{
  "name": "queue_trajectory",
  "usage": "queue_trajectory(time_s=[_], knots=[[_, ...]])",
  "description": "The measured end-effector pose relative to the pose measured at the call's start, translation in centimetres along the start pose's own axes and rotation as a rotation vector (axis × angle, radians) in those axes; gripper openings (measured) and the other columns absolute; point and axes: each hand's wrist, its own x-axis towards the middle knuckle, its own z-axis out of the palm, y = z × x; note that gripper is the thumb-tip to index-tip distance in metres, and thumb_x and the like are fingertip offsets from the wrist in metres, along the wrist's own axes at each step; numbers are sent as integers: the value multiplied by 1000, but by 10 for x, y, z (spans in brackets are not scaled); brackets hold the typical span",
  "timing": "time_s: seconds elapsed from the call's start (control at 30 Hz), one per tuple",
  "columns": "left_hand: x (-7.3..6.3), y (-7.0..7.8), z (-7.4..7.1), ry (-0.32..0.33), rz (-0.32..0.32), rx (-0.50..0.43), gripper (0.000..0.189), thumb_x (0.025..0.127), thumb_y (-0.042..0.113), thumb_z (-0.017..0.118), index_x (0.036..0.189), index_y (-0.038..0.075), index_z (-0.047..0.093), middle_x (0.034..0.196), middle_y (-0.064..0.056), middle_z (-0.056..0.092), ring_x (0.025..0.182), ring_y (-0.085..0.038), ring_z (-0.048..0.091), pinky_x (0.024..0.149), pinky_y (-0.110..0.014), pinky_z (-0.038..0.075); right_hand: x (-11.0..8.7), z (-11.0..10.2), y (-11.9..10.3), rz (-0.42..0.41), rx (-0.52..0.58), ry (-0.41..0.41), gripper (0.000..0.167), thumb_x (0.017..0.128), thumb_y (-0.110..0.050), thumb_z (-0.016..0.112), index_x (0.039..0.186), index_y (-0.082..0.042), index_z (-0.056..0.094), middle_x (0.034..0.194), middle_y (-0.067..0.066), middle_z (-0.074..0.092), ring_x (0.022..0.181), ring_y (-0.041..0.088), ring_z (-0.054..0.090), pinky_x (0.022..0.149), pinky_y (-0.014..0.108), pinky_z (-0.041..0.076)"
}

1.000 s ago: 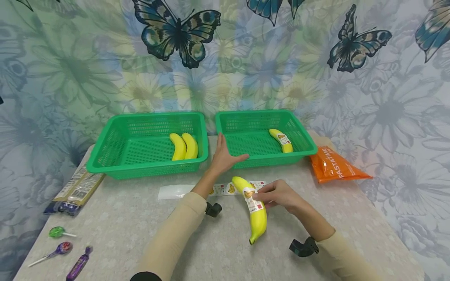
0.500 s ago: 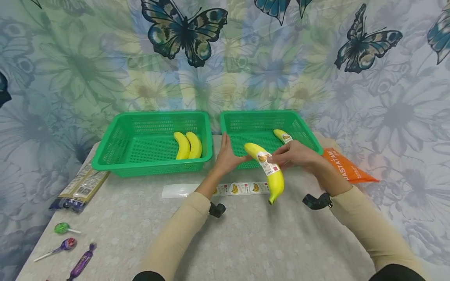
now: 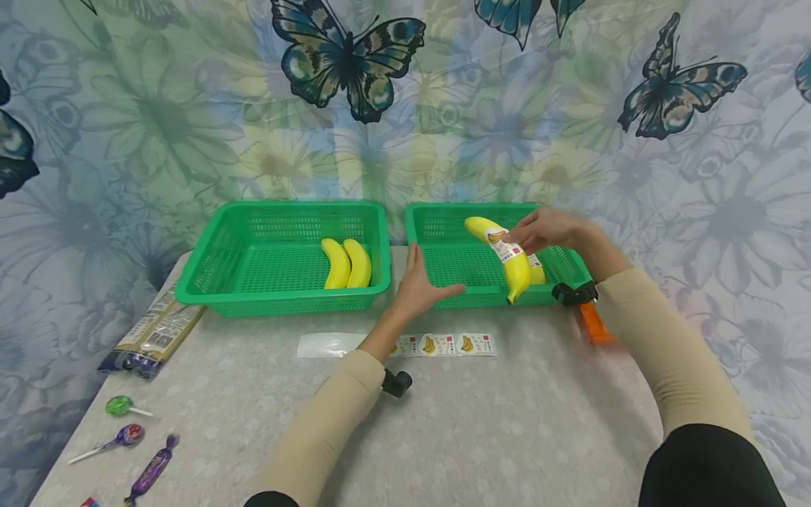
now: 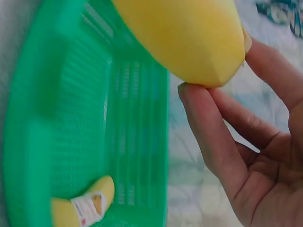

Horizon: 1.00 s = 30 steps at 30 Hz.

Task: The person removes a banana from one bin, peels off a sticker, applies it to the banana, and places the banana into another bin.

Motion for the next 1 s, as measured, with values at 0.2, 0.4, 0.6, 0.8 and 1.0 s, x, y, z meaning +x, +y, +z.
queue_trajectory(time_s=[0.2, 0.4, 0.6, 0.8, 1.0], knots=[[1, -1, 1, 2, -4, -17, 126, 74, 60, 75, 157, 10, -5, 165, 2, -16, 152, -32, 9, 116, -53, 33, 27, -30, 11, -16, -35, -8, 56, 93, -34, 66, 134, 3, 56, 146, 24, 47, 114, 23, 64, 101, 43, 51], [-1, -1, 4, 1, 3, -9, 125, 75, 60, 75, 157, 10, -5, 165, 1, -16, 152, -32, 10, 116, -52, 33, 52, -42, 36, 46, -65, 7, 53, 90, -37, 69, 126, 1, 63, 139, 21, 55, 105, 18, 68, 100, 43, 52], [-4, -1, 4, 9, 6, 16, 126, 75, 60, 75, 157, 8, -5, 165, 1, -15, 152, -31, 12, 117, -49, 33, 71, -39, 56, 106, -52, -6, 43, 88, -34, 72, 118, -2, 70, 121, 11, 69, 91, 12, 69, 101, 45, 52], [-5, 2, 2, 11, 13, 12, 125, 75, 59, 75, 157, 9, -5, 165, 2, -16, 152, -30, 12, 117, -48, 33, 81, -32, 63, 147, -111, -11, 50, 90, -34, 70, 124, 3, 65, 125, 18, 66, 95, 18, 70, 103, 49, 49], [-8, 3, 0, 25, 4, 19, 125, 74, 60, 76, 157, 9, -4, 165, 1, -14, 151, -32, 16, 116, -48, 35, 94, -20, 68, 178, -114, 20, 50, 88, -26, 73, 121, 10, 62, 106, 18, 71, 85, 20, 72, 91, 45, 57]])
